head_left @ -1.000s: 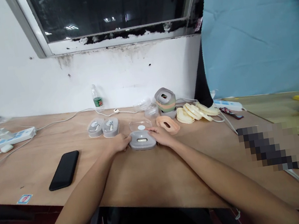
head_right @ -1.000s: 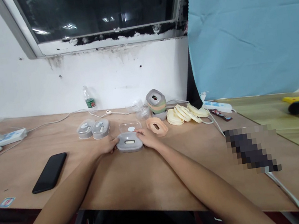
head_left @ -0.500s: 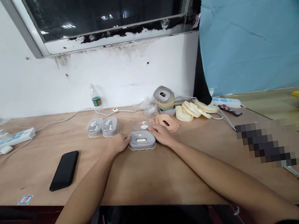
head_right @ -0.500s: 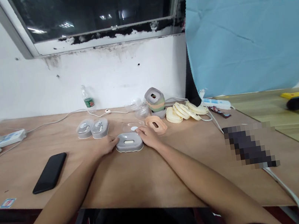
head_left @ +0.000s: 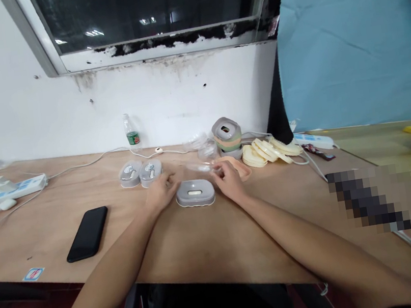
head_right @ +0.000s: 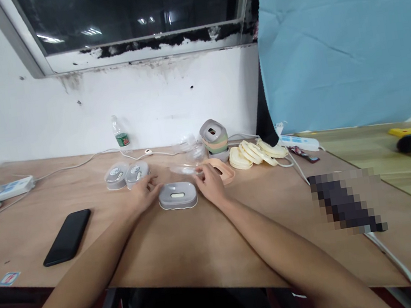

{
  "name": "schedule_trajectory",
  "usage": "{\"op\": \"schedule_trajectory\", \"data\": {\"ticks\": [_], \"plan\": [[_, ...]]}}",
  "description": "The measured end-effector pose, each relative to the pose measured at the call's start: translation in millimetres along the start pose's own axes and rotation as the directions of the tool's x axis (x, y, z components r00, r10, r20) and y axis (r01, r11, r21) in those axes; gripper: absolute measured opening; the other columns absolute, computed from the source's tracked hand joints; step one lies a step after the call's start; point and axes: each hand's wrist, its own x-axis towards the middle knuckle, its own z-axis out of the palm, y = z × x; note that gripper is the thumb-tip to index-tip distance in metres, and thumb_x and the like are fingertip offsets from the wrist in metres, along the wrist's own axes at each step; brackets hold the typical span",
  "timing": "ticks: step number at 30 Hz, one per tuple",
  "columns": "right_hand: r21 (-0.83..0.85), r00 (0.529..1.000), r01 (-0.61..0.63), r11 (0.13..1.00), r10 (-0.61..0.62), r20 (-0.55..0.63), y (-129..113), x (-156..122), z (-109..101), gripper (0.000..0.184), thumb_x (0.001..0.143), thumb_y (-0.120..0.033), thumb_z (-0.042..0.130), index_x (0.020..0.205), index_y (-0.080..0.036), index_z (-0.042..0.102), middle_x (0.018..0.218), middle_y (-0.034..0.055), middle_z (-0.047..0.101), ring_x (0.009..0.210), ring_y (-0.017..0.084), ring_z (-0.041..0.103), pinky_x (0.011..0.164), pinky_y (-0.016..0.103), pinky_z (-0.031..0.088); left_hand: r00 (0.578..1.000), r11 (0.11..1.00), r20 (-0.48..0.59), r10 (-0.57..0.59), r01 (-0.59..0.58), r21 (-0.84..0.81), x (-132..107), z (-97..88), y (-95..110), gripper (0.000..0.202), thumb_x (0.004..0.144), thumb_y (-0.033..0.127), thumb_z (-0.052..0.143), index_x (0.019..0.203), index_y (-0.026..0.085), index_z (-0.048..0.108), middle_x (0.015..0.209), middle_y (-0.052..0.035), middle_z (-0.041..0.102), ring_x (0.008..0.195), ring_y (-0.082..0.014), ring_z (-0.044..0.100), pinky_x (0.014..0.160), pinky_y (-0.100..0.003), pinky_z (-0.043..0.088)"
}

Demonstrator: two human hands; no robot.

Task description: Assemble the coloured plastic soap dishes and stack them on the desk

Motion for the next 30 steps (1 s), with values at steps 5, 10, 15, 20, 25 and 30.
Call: {"op": "schedule_trajectory", "data": {"ticks": [5, 10, 15, 20, 25, 30], "plan": [[0.076, 0.995, 0.096, 0.992, -0.096, -0.01, -18, -12, -7, 0.032, 0.085, -0.041, 0.051, 0.111, -0.022, 0.055, 0.103, 0.0078, 0.062, 0.08, 0.019, 0.056, 0.078, 0.034, 0.046, 0.973, 0.971, -0.094, 0.213, -0.221, -0.094, -2, -2.9, 8, 0.056, 0.085, 0.041, 0.055, 0.136, 0.024, 0.039, 0.117, -0.0083, 0.055, 0.072, -0.0128, 0.053, 0.073, -0.03, 0.047], [0.203, 0.997, 0.075, 0.976, -0.072, -0.019, -20, -18, -4, 0.037, 0.087, -0.043, 0.049, 0.116, -0.021, 0.053, 0.093, 0.0065, 0.063, 0.076, 0.019, 0.057, 0.075, 0.034, 0.047, 0.975, 0.969, -0.139, 0.175, -0.195, -0.148, -5, -6.9, 15, 0.041, 0.087, 0.044, 0.051, 0.121, 0.02, 0.052, 0.106, -0.0071, 0.06, 0.074, -0.0134, 0.054, 0.07, -0.028, 0.046], [0.304, 0.995, -0.094, 0.948, 0.098, 0.001, -20, -15, 1, 0.042, 0.086, -0.049, 0.049, 0.117, -0.021, 0.053, 0.086, 0.0046, 0.062, 0.069, 0.017, 0.057, 0.063, 0.031, 0.048, 0.993, 0.969, -0.093, 0.066, -0.086, -0.233, -5, -2.1, 12, 0.041, 0.086, 0.048, 0.052, 0.114, 0.018, 0.052, 0.081, -0.0014, 0.061, 0.063, -0.0115, 0.053, 0.062, -0.025, 0.044], [0.337, 0.984, -0.18, 0.924, 0.17, 0.062, -22, -11, 5, 0.043, 0.082, -0.05, 0.052, 0.113, -0.021, 0.057, 0.101, 0.0071, 0.065, 0.068, 0.016, 0.057, 0.061, 0.029, 0.047, 0.996, 0.971, -0.054, 0.078, -0.088, -0.224, -5, -2.7, 12, 0.055, 0.087, 0.046, 0.05, 0.133, 0.018, 0.04, 0.067, 0.0029, 0.056, 0.06, -0.0122, 0.053, 0.06, -0.024, 0.041], [0.236, 0.972, -0.183, 0.954, 0.139, 0.191, -17, -11, 7, 0.038, 0.082, -0.047, 0.053, 0.107, -0.021, 0.064, 0.091, 0.0046, 0.069, 0.055, 0.013, 0.051, 0.053, 0.027, 0.041, 0.993, 0.992, 0.112, 0.044, -0.03, -0.125, -5, -3.3, 10, 0.046, 0.089, 0.045, 0.043, 0.127, 0.019, 0.052, 0.062, 0.0019, 0.057, 0.059, -0.0138, 0.054, 0.056, -0.025, 0.038], [0.209, 0.963, -0.152, 0.966, 0.098, 0.25, -13, -10, 7, 0.034, 0.084, -0.044, 0.05, 0.101, -0.02, 0.066, 0.099, 0.005, 0.068, 0.064, 0.014, 0.056, 0.059, 0.028, 0.043, 0.975, 0.997, 0.216, 0.057, -0.045, -0.061, -4, 0.2, 5, 0.045, 0.09, 0.048, 0.039, 0.119, 0.019, 0.058, 0.07, -0.0011, 0.063, 0.066, -0.0155, 0.058, 0.06, -0.025, 0.041]]}}
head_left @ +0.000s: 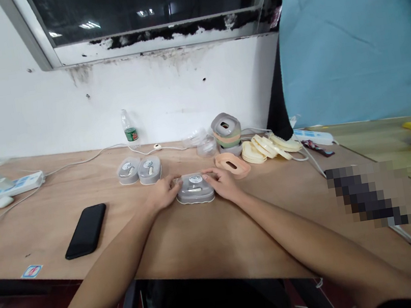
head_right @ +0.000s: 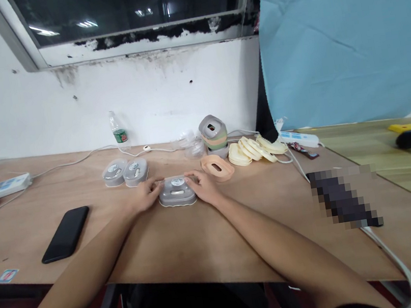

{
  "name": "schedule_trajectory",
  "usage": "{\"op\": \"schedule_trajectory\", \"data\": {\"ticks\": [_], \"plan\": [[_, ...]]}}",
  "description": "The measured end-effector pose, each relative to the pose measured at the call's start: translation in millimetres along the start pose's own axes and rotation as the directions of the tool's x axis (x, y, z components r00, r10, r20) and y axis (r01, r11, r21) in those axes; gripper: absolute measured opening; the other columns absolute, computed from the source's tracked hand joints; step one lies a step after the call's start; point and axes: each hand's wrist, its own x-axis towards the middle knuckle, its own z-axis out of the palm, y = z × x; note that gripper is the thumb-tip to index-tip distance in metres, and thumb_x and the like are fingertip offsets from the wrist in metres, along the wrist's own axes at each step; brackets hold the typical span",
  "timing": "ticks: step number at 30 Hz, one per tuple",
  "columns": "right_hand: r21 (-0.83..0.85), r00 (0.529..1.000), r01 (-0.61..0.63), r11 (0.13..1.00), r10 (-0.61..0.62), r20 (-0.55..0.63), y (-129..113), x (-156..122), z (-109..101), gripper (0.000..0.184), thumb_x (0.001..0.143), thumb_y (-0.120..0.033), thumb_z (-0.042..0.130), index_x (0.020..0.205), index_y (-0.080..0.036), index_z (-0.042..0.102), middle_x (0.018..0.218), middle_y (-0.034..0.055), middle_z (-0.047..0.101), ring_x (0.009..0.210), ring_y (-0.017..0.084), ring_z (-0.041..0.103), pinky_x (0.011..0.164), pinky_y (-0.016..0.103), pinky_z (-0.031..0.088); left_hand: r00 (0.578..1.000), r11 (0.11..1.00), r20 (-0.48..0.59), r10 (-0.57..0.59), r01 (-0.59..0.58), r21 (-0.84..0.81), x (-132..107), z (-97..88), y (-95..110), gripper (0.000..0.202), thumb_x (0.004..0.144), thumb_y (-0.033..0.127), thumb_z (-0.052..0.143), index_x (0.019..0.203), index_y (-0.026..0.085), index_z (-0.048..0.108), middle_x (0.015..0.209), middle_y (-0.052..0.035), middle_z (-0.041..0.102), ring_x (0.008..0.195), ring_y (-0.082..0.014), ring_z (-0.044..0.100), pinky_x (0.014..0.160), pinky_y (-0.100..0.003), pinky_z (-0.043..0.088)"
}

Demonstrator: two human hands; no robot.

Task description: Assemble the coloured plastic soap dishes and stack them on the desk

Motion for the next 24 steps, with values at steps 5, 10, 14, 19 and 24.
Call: {"op": "schedule_trajectory", "data": {"ticks": [5, 10, 14, 19, 24], "plan": [[-0.031, 0.991, 0.045, 0.999, -0.041, 0.125, -1, -1, -5, 0.037, 0.086, -0.043, 0.05, 0.114, -0.021, 0.06, 0.108, 0.0053, 0.065, 0.08, 0.017, 0.059, 0.069, 0.029, 0.046, 0.999, 0.999, 0.037, 0.014, -0.016, 0.052, 2, 0.3, -6, 0.05, 0.089, 0.052, 0.038, 0.124, 0.019, 0.053, 0.08, -0.0028, 0.065, 0.074, -0.0178, 0.061, 0.067, -0.028, 0.044], [0.005, 0.973, 0.061, 0.998, -0.061, 0.222, 1, 1, -10, 0.038, 0.088, -0.043, 0.048, 0.119, -0.022, 0.055, 0.115, 0.0061, 0.062, 0.088, 0.018, 0.06, 0.074, 0.031, 0.047, 0.997, 0.997, 0.063, 0.045, -0.049, 0.056, 2, 1.1, -9, 0.051, 0.091, 0.052, 0.034, 0.126, 0.019, 0.051, 0.096, -0.0061, 0.068, 0.085, -0.02, 0.062, 0.075, -0.03, 0.046], [-0.019, 0.961, 0.115, 0.993, -0.107, 0.255, 1, 0, -12, 0.042, 0.087, -0.044, 0.051, 0.123, -0.023, 0.053, 0.119, 0.0066, 0.06, 0.095, 0.019, 0.059, 0.079, 0.032, 0.047, 0.996, 0.996, 0.057, 0.073, -0.076, 0.05, 1, 2.2, -9, 0.05, 0.092, 0.05, 0.033, 0.127, 0.019, 0.051, 0.105, -0.0073, 0.066, 0.091, -0.0206, 0.062, 0.081, -0.032, 0.046], [-0.045, 0.96, 0.149, 0.988, -0.133, 0.247, 0, -1, -11, 0.038, 0.091, -0.042, 0.045, 0.123, -0.024, 0.053, 0.12, 0.006, 0.059, 0.105, 0.02, 0.056, 0.087, 0.034, 0.045, 0.991, 0.993, 0.064, 0.114, -0.116, 0.03, 4, 1.7, -10, 0.048, 0.092, 0.049, 0.033, 0.123, 0.017, 0.053, 0.109, -0.0085, 0.064, 0.095, -0.0214, 0.06, 0.085, -0.034, 0.045], [-0.08, 0.979, 0.15, 0.985, -0.136, 0.154, 0, 2, -10, 0.036, 0.092, -0.041, 0.041, 0.119, -0.022, 0.056, 0.118, 0.007, 0.06, 0.109, 0.022, 0.055, 0.092, 0.037, 0.043, 0.996, 0.995, 0.076, 0.053, -0.046, -0.089, 4, 4.1, -9, 0.045, 0.088, 0.051, 0.042, 0.115, 0.017, 0.055, 0.102, -0.0073, 0.064, 0.089, -0.02, 0.06, 0.079, -0.033, 0.047]]}}
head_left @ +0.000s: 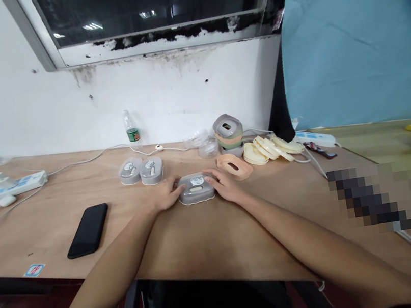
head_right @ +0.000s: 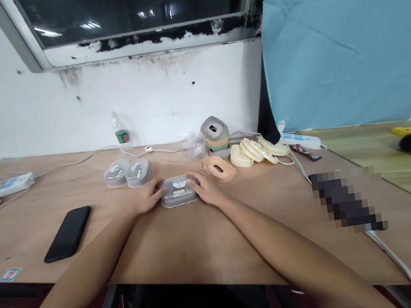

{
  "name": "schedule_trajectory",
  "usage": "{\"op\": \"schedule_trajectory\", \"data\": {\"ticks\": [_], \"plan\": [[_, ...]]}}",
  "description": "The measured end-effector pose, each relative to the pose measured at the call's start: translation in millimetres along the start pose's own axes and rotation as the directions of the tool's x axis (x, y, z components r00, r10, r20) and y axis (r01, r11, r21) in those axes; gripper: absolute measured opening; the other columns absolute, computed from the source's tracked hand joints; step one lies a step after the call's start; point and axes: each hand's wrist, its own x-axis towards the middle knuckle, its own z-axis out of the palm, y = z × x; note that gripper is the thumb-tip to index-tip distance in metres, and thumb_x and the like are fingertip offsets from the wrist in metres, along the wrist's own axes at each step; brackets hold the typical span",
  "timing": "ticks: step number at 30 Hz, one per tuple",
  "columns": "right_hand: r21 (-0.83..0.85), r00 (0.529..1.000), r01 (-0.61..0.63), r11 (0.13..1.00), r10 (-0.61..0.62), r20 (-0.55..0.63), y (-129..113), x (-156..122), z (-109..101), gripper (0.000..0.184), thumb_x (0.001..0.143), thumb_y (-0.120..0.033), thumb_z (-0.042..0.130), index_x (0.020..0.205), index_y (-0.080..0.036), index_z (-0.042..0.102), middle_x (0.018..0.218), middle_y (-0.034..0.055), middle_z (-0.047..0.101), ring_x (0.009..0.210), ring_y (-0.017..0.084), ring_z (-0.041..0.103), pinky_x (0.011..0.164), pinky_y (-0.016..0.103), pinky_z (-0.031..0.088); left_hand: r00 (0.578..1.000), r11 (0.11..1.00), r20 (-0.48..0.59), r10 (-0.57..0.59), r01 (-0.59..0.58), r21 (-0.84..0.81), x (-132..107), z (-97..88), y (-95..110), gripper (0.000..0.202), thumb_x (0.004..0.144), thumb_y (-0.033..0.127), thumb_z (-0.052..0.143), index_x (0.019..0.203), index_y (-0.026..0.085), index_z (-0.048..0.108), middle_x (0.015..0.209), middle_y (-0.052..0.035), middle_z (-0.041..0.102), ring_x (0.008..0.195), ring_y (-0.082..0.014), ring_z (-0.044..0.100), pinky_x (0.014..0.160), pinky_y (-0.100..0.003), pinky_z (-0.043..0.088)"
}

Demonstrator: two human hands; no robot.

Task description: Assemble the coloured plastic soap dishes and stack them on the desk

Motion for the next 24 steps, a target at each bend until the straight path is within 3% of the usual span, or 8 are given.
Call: {"op": "schedule_trajectory", "data": {"ticks": [4, 9, 14, 18, 24], "plan": [[-0.023, 0.997, -0.067, 0.997, 0.066, -0.029, 3, 1, -2, 0.035, 0.092, -0.04, 0.042, 0.118, -0.021, 0.056, 0.117, 0.0074, 0.062, 0.105, 0.022, 0.057, 0.092, 0.039, 0.043, 0.998, 0.986, -0.012, -0.057, 0.054, -0.158, -1, 5.4, 6, 0.05, 0.081, 0.054, 0.054, 0.114, 0.016, 0.053, 0.103, -0.0074, 0.063, 0.086, -0.0184, 0.06, 0.074, -0.032, 0.049], [-0.027, 0.985, -0.153, 0.988, 0.151, -0.083, 8, 1, 0, 0.035, 0.091, -0.039, 0.043, 0.118, -0.021, 0.054, 0.119, 0.0083, 0.061, 0.108, 0.021, 0.057, 0.092, 0.037, 0.044, 0.997, 0.944, -0.039, -0.059, 0.043, -0.328, -3, 8.5, 13, 0.065, 0.079, 0.052, 0.06, 0.131, 0.018, 0.042, 0.109, -0.0086, 0.061, 0.09, -0.0189, 0.06, 0.078, -0.032, 0.05], [-0.086, 0.951, -0.3, 0.95, 0.291, -0.102, 10, 4, 1, 0.033, 0.09, -0.04, 0.042, 0.112, -0.02, 0.057, 0.108, 0.0081, 0.065, 0.101, 0.022, 0.06, 0.088, 0.037, 0.044, 0.994, 0.987, 0.041, 0.102, -0.096, -0.127, -8, 5.5, 19, 0.092, 0.065, 0.052, 0.073, 0.142, 0.026, 0.031, 0.134, -0.0096, 0.046, 0.116, -0.0278, 0.05, 0.097, -0.041, 0.042], [-0.079, 0.959, -0.277, 0.958, 0.27, -0.083, 11, 5, 0, 0.034, 0.09, -0.041, 0.041, 0.111, -0.02, 0.058, 0.107, 0.0074, 0.065, 0.1, 0.021, 0.06, 0.086, 0.034, 0.045, 0.985, 0.99, 0.105, 0.14, -0.143, 0.022, -10, 7.1, 22, 0.087, 0.067, 0.049, 0.072, 0.142, 0.029, 0.031, 0.137, -0.0106, 0.041, 0.116, -0.0294, 0.05, 0.099, -0.043, 0.04], [-0.044, 0.969, -0.243, 0.969, 0.24, -0.065, 12, 4, -1, 0.035, 0.09, -0.043, 0.041, 0.11, -0.02, 0.058, 0.108, 0.0074, 0.065, 0.098, 0.021, 0.06, 0.085, 0.034, 0.046, 0.98, 0.983, 0.09, 0.175, -0.18, 0.046, -8, 6.5, 19, 0.086, 0.067, 0.046, 0.072, 0.141, 0.029, 0.033, 0.136, -0.009, 0.044, 0.117, -0.028, 0.05, 0.099, -0.04, 0.04]]}}
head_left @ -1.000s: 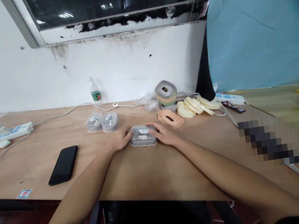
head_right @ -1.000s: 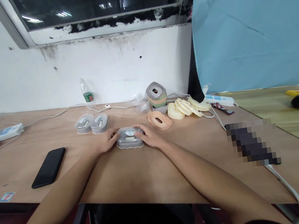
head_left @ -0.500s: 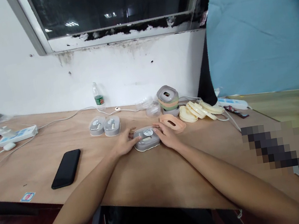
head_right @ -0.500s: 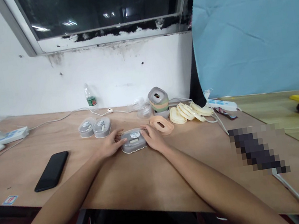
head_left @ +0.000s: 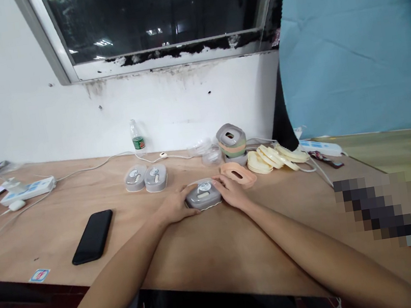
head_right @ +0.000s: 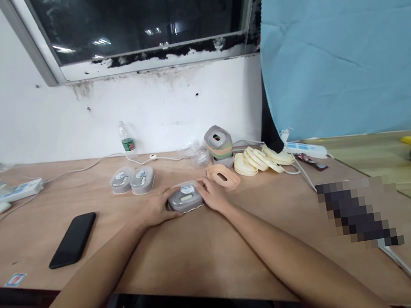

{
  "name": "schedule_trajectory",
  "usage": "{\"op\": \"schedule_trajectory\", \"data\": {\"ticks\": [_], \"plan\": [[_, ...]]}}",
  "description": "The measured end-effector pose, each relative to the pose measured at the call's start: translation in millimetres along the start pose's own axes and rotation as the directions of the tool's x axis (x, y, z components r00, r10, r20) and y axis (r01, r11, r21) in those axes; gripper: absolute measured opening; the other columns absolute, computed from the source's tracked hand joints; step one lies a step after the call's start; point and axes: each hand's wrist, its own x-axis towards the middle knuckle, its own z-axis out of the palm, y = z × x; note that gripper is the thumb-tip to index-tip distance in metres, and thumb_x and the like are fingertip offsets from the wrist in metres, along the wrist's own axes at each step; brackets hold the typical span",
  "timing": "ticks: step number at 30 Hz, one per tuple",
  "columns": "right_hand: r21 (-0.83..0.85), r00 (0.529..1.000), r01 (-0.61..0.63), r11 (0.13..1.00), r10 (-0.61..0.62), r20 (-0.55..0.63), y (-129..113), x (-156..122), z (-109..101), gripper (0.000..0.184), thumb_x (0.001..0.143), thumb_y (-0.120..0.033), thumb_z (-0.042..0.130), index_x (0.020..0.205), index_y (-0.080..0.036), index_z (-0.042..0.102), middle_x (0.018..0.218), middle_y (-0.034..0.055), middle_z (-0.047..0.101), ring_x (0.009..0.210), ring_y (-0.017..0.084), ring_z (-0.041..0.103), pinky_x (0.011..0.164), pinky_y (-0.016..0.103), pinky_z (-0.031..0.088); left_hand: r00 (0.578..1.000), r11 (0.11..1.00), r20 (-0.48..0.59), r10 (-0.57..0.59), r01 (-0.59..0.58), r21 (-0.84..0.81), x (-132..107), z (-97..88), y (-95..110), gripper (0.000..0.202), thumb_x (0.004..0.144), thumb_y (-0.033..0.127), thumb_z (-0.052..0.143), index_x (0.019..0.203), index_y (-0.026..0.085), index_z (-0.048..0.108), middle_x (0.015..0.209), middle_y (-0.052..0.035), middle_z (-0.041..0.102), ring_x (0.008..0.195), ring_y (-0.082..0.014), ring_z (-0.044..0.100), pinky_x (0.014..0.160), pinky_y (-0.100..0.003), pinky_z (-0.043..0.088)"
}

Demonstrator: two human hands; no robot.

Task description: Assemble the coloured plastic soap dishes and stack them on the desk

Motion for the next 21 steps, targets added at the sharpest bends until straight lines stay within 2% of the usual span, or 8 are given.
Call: {"op": "schedule_trajectory", "data": {"ticks": [7, 10, 12, 14, 15, 17, 19, 21], "plan": [[0.07, 0.996, 0.066, 0.995, -0.061, -0.061, 1, -2, -1, 0.042, 0.091, -0.05, 0.038, 0.116, -0.02, 0.054, 0.111, 0.0093, 0.063, 0.101, 0.023, 0.059, 0.087, 0.038, 0.045, 0.998, 0.993, -0.063, 0.032, -0.024, 0.113, -1, -11.2, 2, 0.082, 0.064, 0.043, 0.074, 0.138, 0.032, 0.039, 0.13, -0.0079, 0.046, 0.115, -0.0287, 0.05, 0.099, -0.041, 0.04], [0.092, 0.989, 0.086, 0.992, -0.074, -0.126, 2, -2, -1, 0.047, 0.091, -0.05, 0.038, 0.123, -0.018, 0.049, 0.109, 0.011, 0.063, 0.094, 0.023, 0.06, 0.083, 0.038, 0.046, 0.981, 0.984, -0.18, 0.074, -0.043, 0.173, -1, -21.4, 0, 0.076, 0.068, 0.043, 0.072, 0.136, 0.029, 0.042, 0.129, -0.0091, 0.045, 0.116, -0.0283, 0.048, 0.101, -0.039, 0.038], [0.091, 0.987, 0.1, 0.991, -0.087, -0.134, 2, -2, 0, 0.048, 0.09, -0.049, 0.04, 0.127, -0.018, 0.046, 0.109, 0.0115, 0.063, 0.083, 0.021, 0.061, 0.078, 0.038, 0.047, 0.951, 0.975, -0.299, 0.078, -0.01, 0.222, -2, -32.3, -5, 0.071, 0.072, 0.044, 0.067, 0.136, 0.027, 0.042, 0.133, -0.0099, 0.041, 0.12, -0.0282, 0.045, 0.103, -0.038, 0.036], [0.074, 0.988, 0.113, 0.991, -0.104, -0.11, 2, -3, 1, 0.048, 0.089, -0.047, 0.043, 0.128, -0.019, 0.045, 0.112, 0.0113, 0.061, 0.071, 0.017, 0.058, 0.073, 0.037, 0.048, 0.882, 0.965, -0.47, 0.035, 0.093, 0.247, -5, -45.6, -15, 0.07, 0.074, 0.044, 0.065, 0.137, 0.026, 0.04, 0.136, -0.0105, 0.037, 0.125, -0.029, 0.04, 0.106, -0.039, 0.033], [0.059, 0.989, 0.122, 0.991, -0.116, -0.095, 2, -3, 2, 0.048, 0.088, -0.046, 0.045, 0.127, -0.019, 0.045, 0.114, 0.011, 0.06, 0.066, 0.016, 0.055, 0.072, 0.037, 0.048, 0.83, 0.956, -0.558, -0.008, 0.171, 0.24, -7, -52.5, -21, 0.072, 0.074, 0.044, 0.065, 0.138, 0.025, 0.039, 0.138, -0.0107, 0.035, 0.126, -0.0296, 0.038, 0.106, -0.039, 0.032], [0.023, 0.987, 0.146, 0.989, -0.144, -0.069, 1, -4, 4, 0.047, 0.087, -0.044, 0.048, 0.126, -0.019, 0.046, 0.115, 0.0097, 0.06, 0.063, 0.014, 0.052, 0.071, 0.036, 0.047, 0.692, 0.93, -0.715, -0.1, 0.32, 0.18, -13, -65.4, -36, 0.076, 0.074, 0.045, 0.066, 0.14, 0.024, 0.033, 0.138, -0.0116, 0.033, 0.127, -0.0301, 0.038, 0.106, -0.039, 0.033], [-0.014, 0.985, 0.167, 0.986, -0.168, -0.048, 0, -5, 5, 0.045, 0.085, -0.042, 0.05, 0.124, -0.02, 0.047, 0.114, 0.0086, 0.06, 0.064, 0.013, 0.051, 0.072, 0.035, 0.047, 0.56, 0.893, -0.811, -0.169, 0.435, 0.115, -20, -75.4, -53, 0.078, 0.075, 0.045, 0.065, 0.141, 0.022, 0.03, 0.136, -0.0128, 0.034, 0.126, -0.0296, 0.039, 0.104, -0.037, 0.034], [-0.042, 0.984, 0.172, 0.984, -0.174, -0.031, -2, -5, 5, 0.043, 0.085, -0.039, 0.051, 0.123, -0.02, 0.048, 0.113, 0.0078, 0.06, 0.064, 0.013, 0.051, 0.071, 0.034, 0.046, 0.475, 0.836, -0.848, -0.235, 0.543, 0.073, -26, -81.1, -72, 0.079, 0.073, 0.046, 0.066, 0.141, 0.022, 0.032, 0.133, -0.0135, 0.036, 0.125, -0.0306, 0.04, 0.104, -0.038, 0.034]]}}
